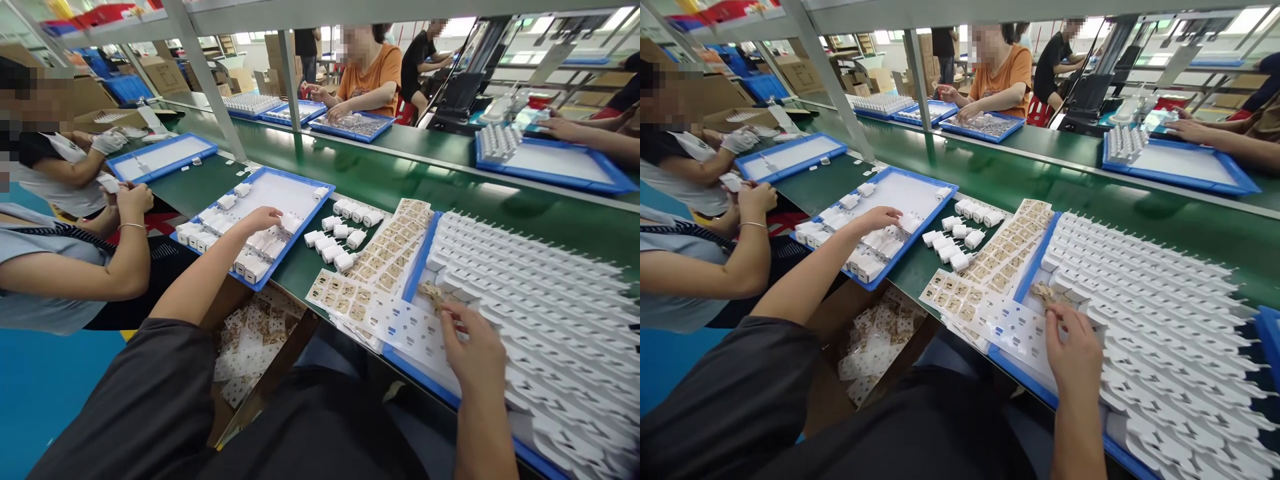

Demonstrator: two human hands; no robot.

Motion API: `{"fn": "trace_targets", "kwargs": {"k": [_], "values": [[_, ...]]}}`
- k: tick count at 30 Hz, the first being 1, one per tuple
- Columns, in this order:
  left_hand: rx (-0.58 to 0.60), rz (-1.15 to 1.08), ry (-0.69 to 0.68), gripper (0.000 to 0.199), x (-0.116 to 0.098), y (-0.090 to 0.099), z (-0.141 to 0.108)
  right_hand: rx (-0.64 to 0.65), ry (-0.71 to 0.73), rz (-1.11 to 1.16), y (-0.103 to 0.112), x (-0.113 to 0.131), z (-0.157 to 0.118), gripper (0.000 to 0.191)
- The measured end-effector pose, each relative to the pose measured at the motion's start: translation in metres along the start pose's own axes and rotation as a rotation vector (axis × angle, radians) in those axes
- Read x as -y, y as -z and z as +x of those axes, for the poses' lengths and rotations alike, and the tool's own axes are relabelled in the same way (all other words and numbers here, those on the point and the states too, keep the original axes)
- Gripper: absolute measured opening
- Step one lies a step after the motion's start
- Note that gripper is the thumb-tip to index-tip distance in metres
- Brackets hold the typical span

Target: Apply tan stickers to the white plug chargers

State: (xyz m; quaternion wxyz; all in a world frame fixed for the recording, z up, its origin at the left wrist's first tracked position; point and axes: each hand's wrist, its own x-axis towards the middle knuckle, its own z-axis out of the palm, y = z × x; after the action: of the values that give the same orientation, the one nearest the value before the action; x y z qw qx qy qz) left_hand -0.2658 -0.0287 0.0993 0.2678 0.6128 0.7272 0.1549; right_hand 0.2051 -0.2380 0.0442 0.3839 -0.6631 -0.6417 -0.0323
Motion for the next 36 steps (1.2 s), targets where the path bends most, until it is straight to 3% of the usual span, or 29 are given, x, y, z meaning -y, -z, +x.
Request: {"fn": "trace_targets", "kwargs": {"k": [8,15,19,22,25,28,30,32,36], "values": [[0.014,0.047,-0.055,0.048,-0.007,-0.007,0.003,0.012,0.169,-0.013,-0.004,-0.002,-0.002,0.023],[0.01,0.129,-0.075,0.049,-0.006,0.001,0.0,0.057,0.199,-0.029,-0.006,0.0,-0.003,0.02],[-0.072,0.194,-0.162,0.053,-0.021,-0.005,-0.019,0.189,0.251,-0.01,-0.009,0.006,-0.004,0.025],[-0.097,0.224,-0.355,0.052,-0.048,-0.027,-0.05,0.242,0.242,-0.092,-0.011,0.011,-0.006,0.026],[0.085,0.243,-0.682,0.043,-0.08,-0.06,-0.086,0.238,0.23,-0.137,-0.011,0.015,-0.006,0.026],[0.344,0.237,-0.846,0.041,-0.107,-0.09,-0.109,0.22,0.235,-0.071,-0.008,0.017,-0.005,0.023],[0.464,0.244,-0.908,0.041,-0.119,-0.105,-0.114,0.196,0.235,0.002,-0.002,0.018,-0.004,0.02],[0.499,0.255,-0.934,0.035,-0.127,-0.113,-0.112,0.174,0.23,0.07,0.004,0.02,-0.004,0.017],[0.543,0.198,-0.895,0.021,-0.135,-0.113,-0.104,0.135,0.198,0.171,0.015,0.027,-0.005,0.013]]}}
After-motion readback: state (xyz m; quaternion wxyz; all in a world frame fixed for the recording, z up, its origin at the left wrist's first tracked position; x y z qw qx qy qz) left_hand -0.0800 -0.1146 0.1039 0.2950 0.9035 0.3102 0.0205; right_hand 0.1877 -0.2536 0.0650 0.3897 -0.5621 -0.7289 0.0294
